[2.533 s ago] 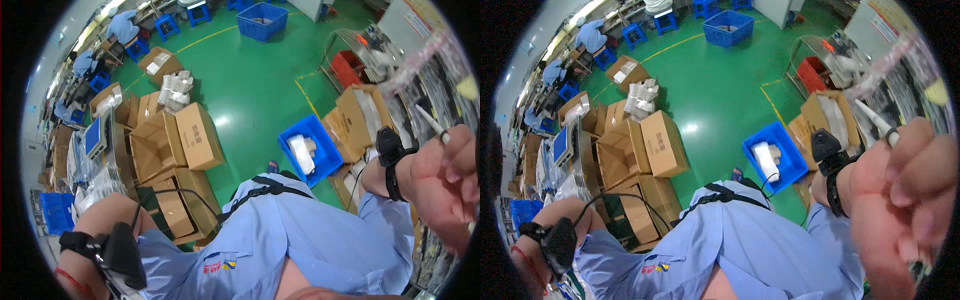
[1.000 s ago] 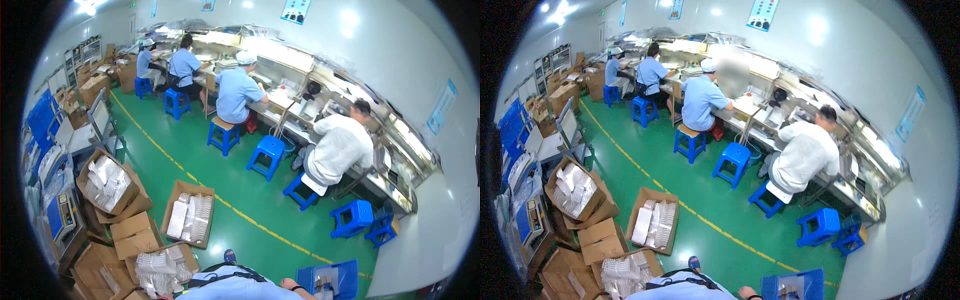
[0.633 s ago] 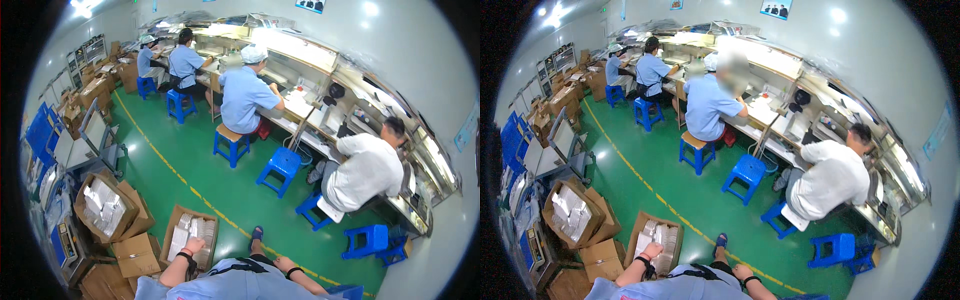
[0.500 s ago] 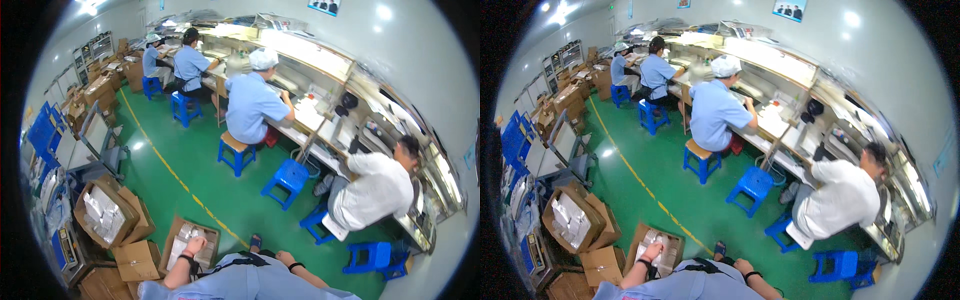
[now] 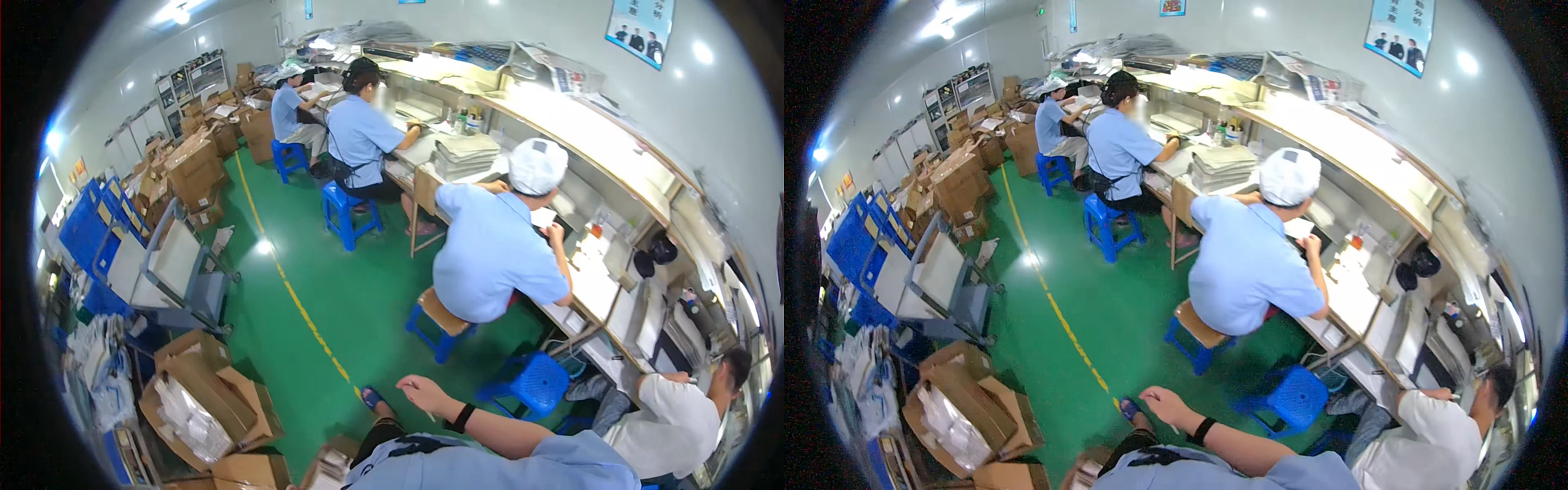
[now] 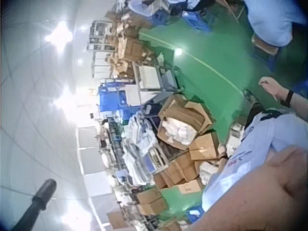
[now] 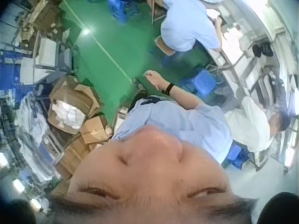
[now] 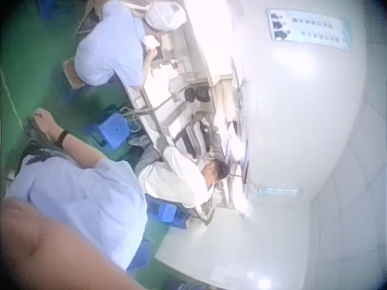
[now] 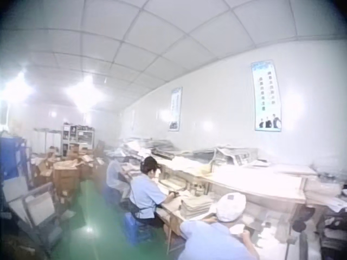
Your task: Inspecting and cleaning small metal components using a cloth and manual assembly tools at various workstations in a factory.
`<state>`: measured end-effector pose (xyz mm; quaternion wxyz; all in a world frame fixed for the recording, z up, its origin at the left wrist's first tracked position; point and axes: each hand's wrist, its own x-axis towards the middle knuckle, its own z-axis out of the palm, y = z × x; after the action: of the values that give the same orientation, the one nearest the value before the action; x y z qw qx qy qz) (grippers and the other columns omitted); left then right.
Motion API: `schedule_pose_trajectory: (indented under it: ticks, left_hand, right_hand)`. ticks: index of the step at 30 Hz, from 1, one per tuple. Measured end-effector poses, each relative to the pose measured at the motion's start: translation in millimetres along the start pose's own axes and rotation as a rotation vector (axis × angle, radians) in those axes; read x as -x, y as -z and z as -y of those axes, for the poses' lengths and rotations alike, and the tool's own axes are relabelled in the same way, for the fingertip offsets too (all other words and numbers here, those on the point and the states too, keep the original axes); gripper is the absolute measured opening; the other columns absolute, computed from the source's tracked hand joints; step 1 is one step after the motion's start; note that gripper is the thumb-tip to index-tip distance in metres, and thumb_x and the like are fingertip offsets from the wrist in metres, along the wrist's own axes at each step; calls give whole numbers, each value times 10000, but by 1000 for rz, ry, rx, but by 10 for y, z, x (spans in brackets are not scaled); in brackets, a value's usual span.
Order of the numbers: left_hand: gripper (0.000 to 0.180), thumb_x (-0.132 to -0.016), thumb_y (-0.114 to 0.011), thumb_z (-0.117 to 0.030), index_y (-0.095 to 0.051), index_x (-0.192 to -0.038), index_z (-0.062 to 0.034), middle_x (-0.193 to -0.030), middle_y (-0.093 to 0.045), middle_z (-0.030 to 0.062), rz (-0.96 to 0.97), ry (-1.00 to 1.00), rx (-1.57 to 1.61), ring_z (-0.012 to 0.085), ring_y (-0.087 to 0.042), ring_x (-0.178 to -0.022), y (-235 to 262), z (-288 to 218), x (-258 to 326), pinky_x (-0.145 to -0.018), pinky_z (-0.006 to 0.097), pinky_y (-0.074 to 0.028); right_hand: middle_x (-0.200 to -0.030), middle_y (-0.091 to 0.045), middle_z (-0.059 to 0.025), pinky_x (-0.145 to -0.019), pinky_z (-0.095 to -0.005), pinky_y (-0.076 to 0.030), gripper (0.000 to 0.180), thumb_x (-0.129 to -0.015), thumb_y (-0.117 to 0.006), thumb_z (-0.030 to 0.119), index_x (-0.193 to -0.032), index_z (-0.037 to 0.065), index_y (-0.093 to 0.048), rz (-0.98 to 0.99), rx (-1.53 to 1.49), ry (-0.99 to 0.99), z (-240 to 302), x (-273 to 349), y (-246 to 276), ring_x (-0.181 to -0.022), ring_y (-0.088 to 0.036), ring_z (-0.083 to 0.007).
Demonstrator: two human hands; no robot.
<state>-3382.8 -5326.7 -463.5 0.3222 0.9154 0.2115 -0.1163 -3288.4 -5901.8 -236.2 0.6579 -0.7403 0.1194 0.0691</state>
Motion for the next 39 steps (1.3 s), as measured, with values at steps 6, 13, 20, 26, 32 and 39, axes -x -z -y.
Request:
schedule_pose_trajectory:
  ticks: [6,13,20,26,32,39]
  left_hand:
    - [41,-890,-536,-93,-563,-912,-73,-765,-498,-37,421,-283,629,68,-471,-674,43,-4134,-1825,-559,228,-396]
    - [209,-971,-398,-126,-423,-1159,-38,-988,-523,42,1378,-608,619,129,-532,-916,370,-7693,-2098,-838,287,-453]
    - [170,-958,-477,-89,-493,-1112,-20,-874,-519,-14,1172,-728,208,55,-472,-748,212,-9266,-3382,-647,217,-413]
    - [166,-965,-490,-148,-568,-983,-2,-785,-543,-6,1053,-700,271,53,-469,-697,127,-10410,-4552,-621,218,-409]
    - [211,-962,-428,-154,-531,-850,-7,-717,-533,31,1050,-754,326,114,-481,-647,-317,-11577,-5747,-602,259,-397]
    - [182,-956,-487,-151,-565,-902,3,-732,-541,15,1309,-815,272,78,-476,-667,-930,-13206,-6923,-604,228,-390]
  right_hand:
    - [-676,-478,9,-530,-213,-367,174,-956,-454,119,-1059,12,-545,191,-621,-49,1820,-1801,-71,-607,-456,-63]
    - [-755,-528,-5,-557,-202,-378,151,-974,-440,108,-1047,47,-557,60,-781,119,2709,-3223,362,-651,-487,-66]
    - [-936,-556,-39,-643,-224,-442,163,-945,-521,120,-1059,34,-600,-32,-375,508,2904,-5152,1031,-743,-526,-85]
    - [-1029,-572,-68,-735,-263,-471,277,-924,-583,226,-1129,40,-587,78,-113,557,3401,-6696,1691,-827,-564,-129]
    - [-977,-557,-33,-710,-243,-468,342,-943,-566,229,-1218,30,-514,-134,-337,345,3505,-7979,2479,-848,-547,-94]
    - [-881,-599,25,-673,-205,-421,209,-940,-538,177,-1081,38,-606,-874,-647,294,3592,-9010,3795,-754,-523,-59]
